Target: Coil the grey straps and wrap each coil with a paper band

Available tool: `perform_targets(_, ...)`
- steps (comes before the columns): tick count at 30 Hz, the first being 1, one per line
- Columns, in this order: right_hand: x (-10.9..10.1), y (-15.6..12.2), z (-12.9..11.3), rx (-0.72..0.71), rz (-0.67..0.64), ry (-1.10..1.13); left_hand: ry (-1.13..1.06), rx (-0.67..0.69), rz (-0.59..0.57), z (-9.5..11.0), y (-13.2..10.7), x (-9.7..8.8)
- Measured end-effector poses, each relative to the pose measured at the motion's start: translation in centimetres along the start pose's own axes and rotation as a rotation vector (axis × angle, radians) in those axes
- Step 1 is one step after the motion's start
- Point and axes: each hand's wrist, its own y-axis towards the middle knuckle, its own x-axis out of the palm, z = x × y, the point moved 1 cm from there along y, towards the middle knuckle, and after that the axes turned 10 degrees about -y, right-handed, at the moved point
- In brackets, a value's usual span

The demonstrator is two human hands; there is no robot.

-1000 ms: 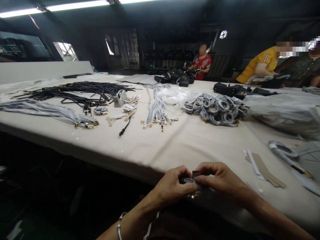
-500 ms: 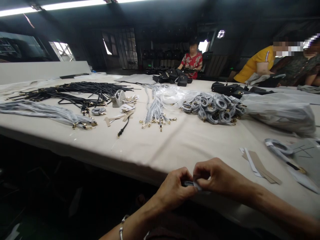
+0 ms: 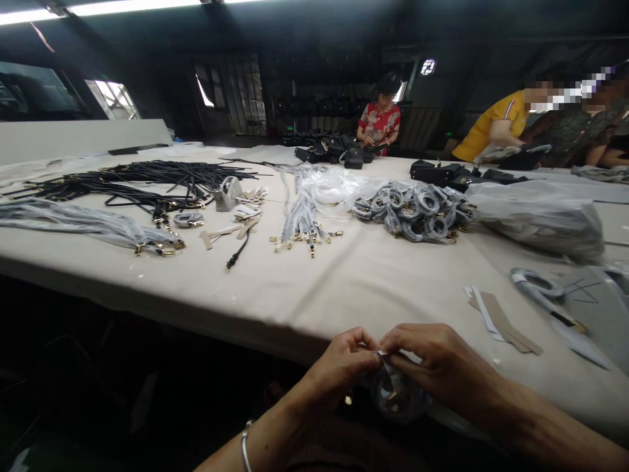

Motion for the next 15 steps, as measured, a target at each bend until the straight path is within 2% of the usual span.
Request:
perform_targets(3,-0.2,0.2,0.4,0.003,-0.017,-0.097,0.112,0.02,-0.089,0.4,-0.3,0.5)
perform_targets(6,-0.3,0.6,0.8,-0.031,-0.025,-0.141,0.246,0.13,-0.047,0.9,-0.3,0.8)
perform_targets(15,0.4,0.6,1.4,-0.393,-0.018,-0.364,-0.02,0.06,0.043,0.1,1.1,0.6)
